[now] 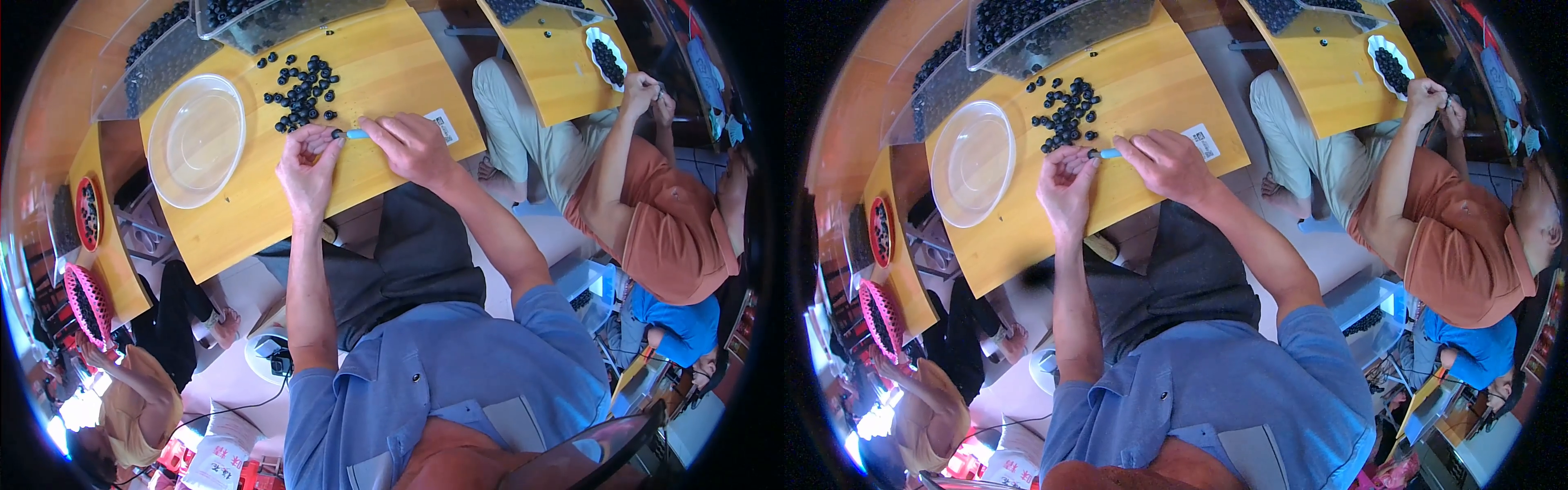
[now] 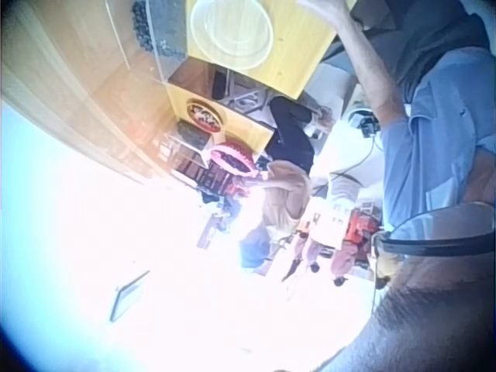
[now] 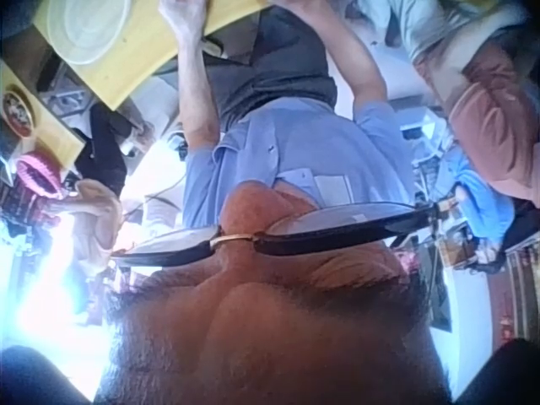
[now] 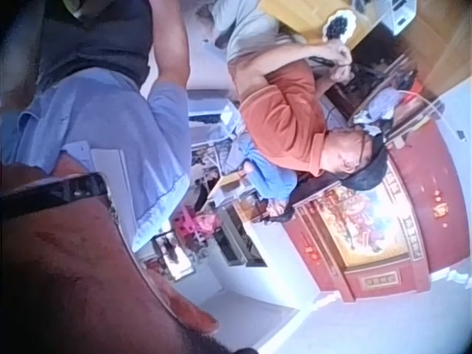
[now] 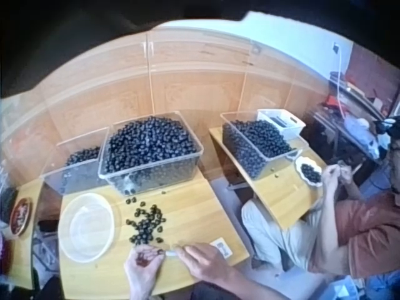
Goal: The person sorts small black plastic or rubber components by picking them up from a container with a manual suction tool and placing them into a tray.
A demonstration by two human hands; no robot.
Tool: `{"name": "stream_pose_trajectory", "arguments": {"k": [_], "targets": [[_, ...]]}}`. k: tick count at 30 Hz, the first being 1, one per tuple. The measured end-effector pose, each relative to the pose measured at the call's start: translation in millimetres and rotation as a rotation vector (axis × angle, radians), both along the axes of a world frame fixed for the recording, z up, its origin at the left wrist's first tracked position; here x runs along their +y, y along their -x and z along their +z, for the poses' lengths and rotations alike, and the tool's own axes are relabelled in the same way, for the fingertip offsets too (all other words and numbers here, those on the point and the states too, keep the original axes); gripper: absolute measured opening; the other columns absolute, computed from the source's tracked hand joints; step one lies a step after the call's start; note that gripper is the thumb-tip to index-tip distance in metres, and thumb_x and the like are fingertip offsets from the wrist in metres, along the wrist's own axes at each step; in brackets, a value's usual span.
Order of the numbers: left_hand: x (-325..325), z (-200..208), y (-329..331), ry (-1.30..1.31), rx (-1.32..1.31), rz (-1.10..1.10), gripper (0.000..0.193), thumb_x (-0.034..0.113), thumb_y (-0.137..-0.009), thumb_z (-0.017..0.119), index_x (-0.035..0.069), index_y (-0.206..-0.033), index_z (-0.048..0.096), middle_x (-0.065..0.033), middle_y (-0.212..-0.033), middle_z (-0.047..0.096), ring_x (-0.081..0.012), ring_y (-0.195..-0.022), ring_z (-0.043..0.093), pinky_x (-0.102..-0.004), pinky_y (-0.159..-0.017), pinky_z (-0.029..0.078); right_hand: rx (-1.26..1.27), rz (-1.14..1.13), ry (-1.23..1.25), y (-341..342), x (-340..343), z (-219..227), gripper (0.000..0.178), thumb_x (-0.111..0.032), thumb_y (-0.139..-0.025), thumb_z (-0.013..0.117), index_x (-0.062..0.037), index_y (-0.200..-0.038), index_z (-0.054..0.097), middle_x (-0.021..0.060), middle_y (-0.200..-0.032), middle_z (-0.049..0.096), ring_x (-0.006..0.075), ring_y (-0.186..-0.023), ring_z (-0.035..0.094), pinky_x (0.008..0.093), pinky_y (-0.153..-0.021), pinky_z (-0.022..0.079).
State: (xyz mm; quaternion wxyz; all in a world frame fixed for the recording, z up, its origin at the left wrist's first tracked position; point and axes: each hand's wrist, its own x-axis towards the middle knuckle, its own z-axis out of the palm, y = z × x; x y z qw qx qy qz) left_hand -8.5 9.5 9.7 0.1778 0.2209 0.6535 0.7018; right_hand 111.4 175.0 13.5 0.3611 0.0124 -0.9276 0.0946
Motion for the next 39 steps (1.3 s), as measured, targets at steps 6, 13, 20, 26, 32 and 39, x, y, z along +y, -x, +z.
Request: {"name": "stream_pose_trajectory", "arguments": {"k": [6,13,20,26,32,39], "targets": [[0,0,0,-0.003,-0.006,-0.007,0.035,-0.012,-0.089,0.077,-0.004,-0.120,0.062,-0.0137,-0.112,0.074,-0.0166,-0.104,0.071,-0.0294,-0.096,0.059,-0.011,-0.013,-0.011,-1,-1,2,0.038,-0.009,-0.080,0.073,-0.0022,-0.118,0.073,0.0029,-0.086,0.061,0.0182,-0.073,0.064,0.0334,-0.065,0.054],[-3,-3,1,-0.063,0.002,-0.038,0.035,-0.011,-0.090,0.077,-0.003,-0.120,0.062,-0.0130,-0.111,0.074,-0.0154,-0.103,0.071,-0.0279,-0.094,0.058,-0.046,-0.075,0.038,1,0,5,0.036,-0.007,-0.081,0.071,-0.0029,-0.116,0.073,0.0040,-0.086,0.062,0.0200,-0.074,0.066,0.0351,-0.065,0.055],[-9,2,1,0.036,0.163,0.115,0.020,-0.007,-0.090,0.078,-0.001,-0.108,0.072,-0.0076,-0.105,0.075,-0.0132,-0.096,0.070,-0.0268,-0.086,0.057,0.010,-0.091,0.064,7,-3,-2,0.038,-0.002,-0.079,0.070,-0.0028,-0.117,0.073,0.0057,-0.088,0.066,0.0222,-0.074,0.067,0.0373,-0.066,0.056],[-40,46,35,0.173,0.584,0.355,0.016,-0.005,-0.088,0.078,0.002,-0.101,0.075,-0.0090,-0.101,0.074,-0.0165,-0.093,0.069,-0.0285,-0.082,0.056,-0.033,-0.134,0.062,-1,2,0,0.040,0.001,-0.078,0.069,-0.0008,-0.117,0.072,0.0082,-0.091,0.069,0.0246,-0.077,0.068,0.0399,-0.069,0.056],[-84,49,116,0.461,0.674,0.404,0.013,0.002,-0.092,0.076,0.002,-0.105,0.077,-0.0101,-0.096,0.073,-0.0185,-0.084,0.071,-0.0309,-0.080,0.057,0.030,-0.095,0.089,5,1,0,0.036,0.000,-0.080,0.069,-0.0005,-0.115,0.073,0.0082,-0.091,0.068,0.0248,-0.079,0.068,0.0393,-0.069,0.056],[-61,36,80,0.155,0.075,0.161,0.020,0.000,-0.097,0.074,-0.003,-0.116,0.072,-0.0065,-0.102,0.074,-0.0159,-0.090,0.075,-0.0281,-0.083,0.058,0.013,-0.123,0.069,2,2,-4,0.035,-0.001,-0.080,0.070,-0.0004,-0.115,0.073,0.0075,-0.087,0.066,0.0243,-0.076,0.067,0.0385,-0.066,0.055]]}}
